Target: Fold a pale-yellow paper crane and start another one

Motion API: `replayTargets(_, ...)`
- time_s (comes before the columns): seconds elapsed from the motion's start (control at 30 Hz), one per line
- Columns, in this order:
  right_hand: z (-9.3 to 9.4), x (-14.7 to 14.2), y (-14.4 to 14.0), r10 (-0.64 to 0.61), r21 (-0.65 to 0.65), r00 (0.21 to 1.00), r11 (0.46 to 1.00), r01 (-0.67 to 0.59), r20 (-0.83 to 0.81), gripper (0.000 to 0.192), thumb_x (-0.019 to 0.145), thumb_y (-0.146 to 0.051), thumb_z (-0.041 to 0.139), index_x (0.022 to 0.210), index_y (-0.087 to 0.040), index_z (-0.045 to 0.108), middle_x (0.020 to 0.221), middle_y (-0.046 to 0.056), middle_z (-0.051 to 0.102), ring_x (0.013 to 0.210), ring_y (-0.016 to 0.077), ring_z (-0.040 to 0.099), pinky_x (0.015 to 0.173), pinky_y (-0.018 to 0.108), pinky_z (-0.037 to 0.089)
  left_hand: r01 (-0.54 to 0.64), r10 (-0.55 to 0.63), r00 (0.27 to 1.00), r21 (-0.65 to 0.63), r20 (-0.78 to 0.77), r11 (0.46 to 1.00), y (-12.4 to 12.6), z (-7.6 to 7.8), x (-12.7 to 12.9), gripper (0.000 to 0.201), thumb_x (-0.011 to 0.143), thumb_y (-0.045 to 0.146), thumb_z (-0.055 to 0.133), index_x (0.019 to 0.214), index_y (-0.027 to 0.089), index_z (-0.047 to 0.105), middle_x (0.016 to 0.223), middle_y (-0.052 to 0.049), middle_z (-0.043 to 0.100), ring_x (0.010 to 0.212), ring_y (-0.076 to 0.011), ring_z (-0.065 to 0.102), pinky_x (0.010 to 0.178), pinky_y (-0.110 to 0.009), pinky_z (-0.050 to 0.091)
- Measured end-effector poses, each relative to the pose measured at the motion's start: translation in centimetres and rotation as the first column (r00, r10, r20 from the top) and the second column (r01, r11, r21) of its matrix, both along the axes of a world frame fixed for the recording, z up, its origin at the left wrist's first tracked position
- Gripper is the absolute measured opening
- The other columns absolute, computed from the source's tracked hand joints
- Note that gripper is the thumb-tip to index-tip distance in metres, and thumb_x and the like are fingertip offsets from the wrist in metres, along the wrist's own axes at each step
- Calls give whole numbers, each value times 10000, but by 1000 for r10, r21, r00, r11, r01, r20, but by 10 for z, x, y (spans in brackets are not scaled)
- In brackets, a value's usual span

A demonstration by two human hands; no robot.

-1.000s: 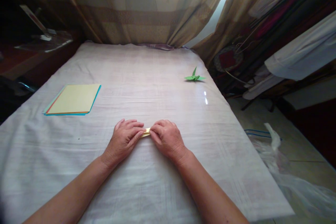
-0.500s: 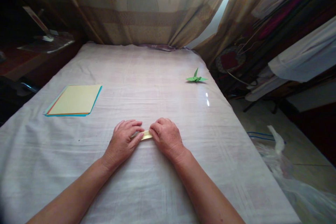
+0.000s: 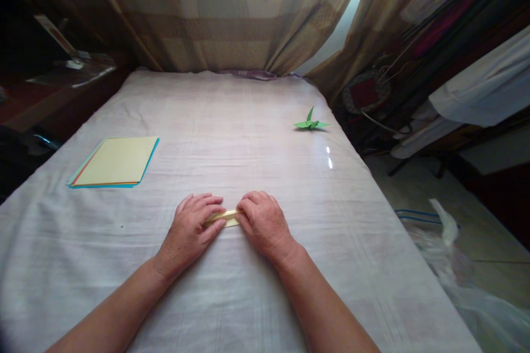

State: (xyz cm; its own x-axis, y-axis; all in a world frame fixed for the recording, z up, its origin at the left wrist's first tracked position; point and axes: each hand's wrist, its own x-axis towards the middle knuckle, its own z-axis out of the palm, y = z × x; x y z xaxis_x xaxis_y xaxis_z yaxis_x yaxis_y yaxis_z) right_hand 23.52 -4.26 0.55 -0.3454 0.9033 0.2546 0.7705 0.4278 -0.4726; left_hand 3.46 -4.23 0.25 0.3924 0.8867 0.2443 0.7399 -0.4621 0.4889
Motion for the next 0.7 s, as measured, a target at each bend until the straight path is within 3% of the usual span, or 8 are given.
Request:
replayTargets(0.43,5,-1,-6,-13,128,1000,992,10,27,74,861,-164,616,817,-222,603,886,32,653,845,194,561,780,323,412,19,-18,999,-38,40,999,-2,1,1,146,821,172,630,941,247,595,1154,-31,693,1179,-232,568,1112,-531,254)
replayTargets(0.7,6,2,-9,11,121,994,992,-24,105,35,866,-215,638,833,-223,644,813,22,641,789,184,550,736,316,369,28,-27,998,-7,63,1000,-3,7,1,106,798,166,631,856,239,581,1079,-20,701,1078,-209,606,1108,-509,265)
